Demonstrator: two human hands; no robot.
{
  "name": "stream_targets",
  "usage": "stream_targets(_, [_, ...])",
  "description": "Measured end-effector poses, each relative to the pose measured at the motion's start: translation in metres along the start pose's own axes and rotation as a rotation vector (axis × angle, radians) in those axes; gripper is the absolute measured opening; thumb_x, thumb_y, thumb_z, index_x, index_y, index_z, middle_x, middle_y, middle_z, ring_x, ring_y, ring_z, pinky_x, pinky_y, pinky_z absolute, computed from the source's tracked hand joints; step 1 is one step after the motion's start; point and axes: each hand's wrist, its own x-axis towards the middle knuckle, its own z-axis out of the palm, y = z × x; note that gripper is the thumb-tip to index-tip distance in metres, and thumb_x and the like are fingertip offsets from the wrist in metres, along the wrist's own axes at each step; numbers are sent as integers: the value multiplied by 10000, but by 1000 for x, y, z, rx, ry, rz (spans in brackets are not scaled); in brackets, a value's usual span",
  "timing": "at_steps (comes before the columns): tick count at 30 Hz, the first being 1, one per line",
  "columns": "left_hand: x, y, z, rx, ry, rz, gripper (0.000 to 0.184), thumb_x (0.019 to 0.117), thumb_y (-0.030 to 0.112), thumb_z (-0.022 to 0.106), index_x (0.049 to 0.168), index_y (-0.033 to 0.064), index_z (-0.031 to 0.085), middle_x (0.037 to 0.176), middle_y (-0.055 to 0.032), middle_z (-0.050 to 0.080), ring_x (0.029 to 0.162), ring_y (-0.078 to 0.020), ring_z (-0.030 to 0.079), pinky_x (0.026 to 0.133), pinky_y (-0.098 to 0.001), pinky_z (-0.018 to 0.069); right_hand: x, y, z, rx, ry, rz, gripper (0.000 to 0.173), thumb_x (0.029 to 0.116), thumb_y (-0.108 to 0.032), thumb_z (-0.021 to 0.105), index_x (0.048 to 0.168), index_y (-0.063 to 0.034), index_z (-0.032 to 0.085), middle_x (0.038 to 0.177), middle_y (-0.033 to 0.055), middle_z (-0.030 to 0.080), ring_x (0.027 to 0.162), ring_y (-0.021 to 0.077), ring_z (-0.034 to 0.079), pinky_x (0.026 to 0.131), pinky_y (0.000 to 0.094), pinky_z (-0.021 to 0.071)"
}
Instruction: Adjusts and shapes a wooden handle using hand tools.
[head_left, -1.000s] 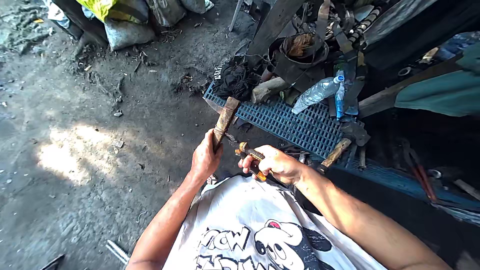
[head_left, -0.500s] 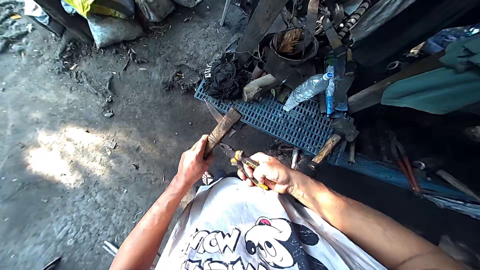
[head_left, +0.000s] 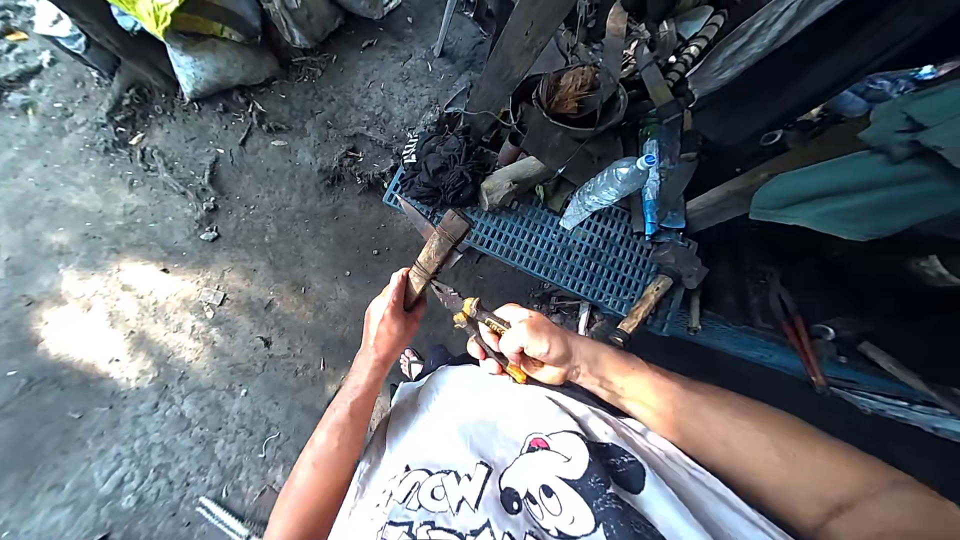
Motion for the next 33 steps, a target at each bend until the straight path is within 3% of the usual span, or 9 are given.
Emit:
stream_targets(8, [17, -11, 13, -131, 42, 98, 445, 873, 161, 731, 1274, -4, 631, 942, -140, 748, 837, -248, 745, 779, -448, 616, 13, 34, 9, 599, -308, -70, 133, 749, -40, 615, 833, -142, 594, 940, 93, 675, 703, 200, 680, 556, 340, 565])
stream_targets(10, [23, -7, 13, -151, -1, 54, 454, 878, 170, 733, 1291, 20, 620, 938, -129, 742, 835, -248, 736, 780, -466, 608, 11, 31, 18, 607, -248, -96, 135, 742, -32, 606, 827, -135, 588, 923, 92, 672, 692, 201, 677, 542, 343, 562])
stream_targets(15, [27, 15, -12, 33, -316, -102, 473, 946, 246, 657, 1389, 107, 567, 1022, -136, 727, 927, -297, 723, 831, -534, 582, 2, 14, 10, -365, 263, -74, 119, 760, 29, 533, 837, -52, 573, 761, 40, 662, 534, 116, 596, 491, 277, 519])
stream_targets(19, [22, 17, -6, 118, -339, -86, 453, 967, 252, 621, 1379, 73, 568, 1011, -160, 725, 920, -327, 725, 822, -537, 579, -3, 0, 9, -1029, 371, 47, 51, 896, -44, 578, 894, -34, 628, 823, 92, 625, 786, 213, 620, 723, 431, 503])
stream_targets(21, [19, 17, -4, 81, -292, -85, 450, 949, 235, 639, 1356, 53, 577, 962, -153, 724, 884, -311, 724, 807, -521, 581, -7, 0, 15, -797, 351, 33, 32, 883, -11, 578, 879, -32, 603, 786, 62, 625, 674, 162, 597, 616, 349, 491])
stream_targets(23, [18, 16, -2, 27, -233, -84, 436, 923, 209, 669, 1320, 50, 585, 930, -134, 717, 848, -279, 717, 782, -498, 584, -10, 5, 17, -150, 191, 7, 162, 793, 69, 492, 894, -50, 534, 806, 69, 671, 540, 134, 621, 458, 273, 526])
stream_targets(27, [17, 18, 3, -121, -48, -50, 435, 849, 114, 721, 1254, 13, 599, 875, -111, 714, 768, -211, 706, 725, -425, 587, 5, 37, 20, 621, -288, -62, 149, 771, -58, 540, 883, -152, 567, 936, 75, 678, 683, 187, 686, 530, 325, 574])
stream_targets(30, [20, 20, 1, -158, -19, -58, 433, 837, 80, 693, 1253, 19, 589, 846, -102, 696, 733, -200, 686, 686, -423, 575, 18, 52, 38, 868, -479, -137, 78, 799, -100, 642, 840, -164, 625, 954, 56, 672, 717, 166, 680, 553, 301, 569])
stream_targets(33, [21, 14, -7, -102, -65, -54, 435, 849, 117, 710, 1259, 46, 579, 846, -100, 697, 735, -225, 692, 685, -460, 580, 9, 39, 44, 578, -160, -150, 149, 744, -17, 528, 833, -137, 536, 911, 77, 674, 630, 171, 660, 482, 306, 534])
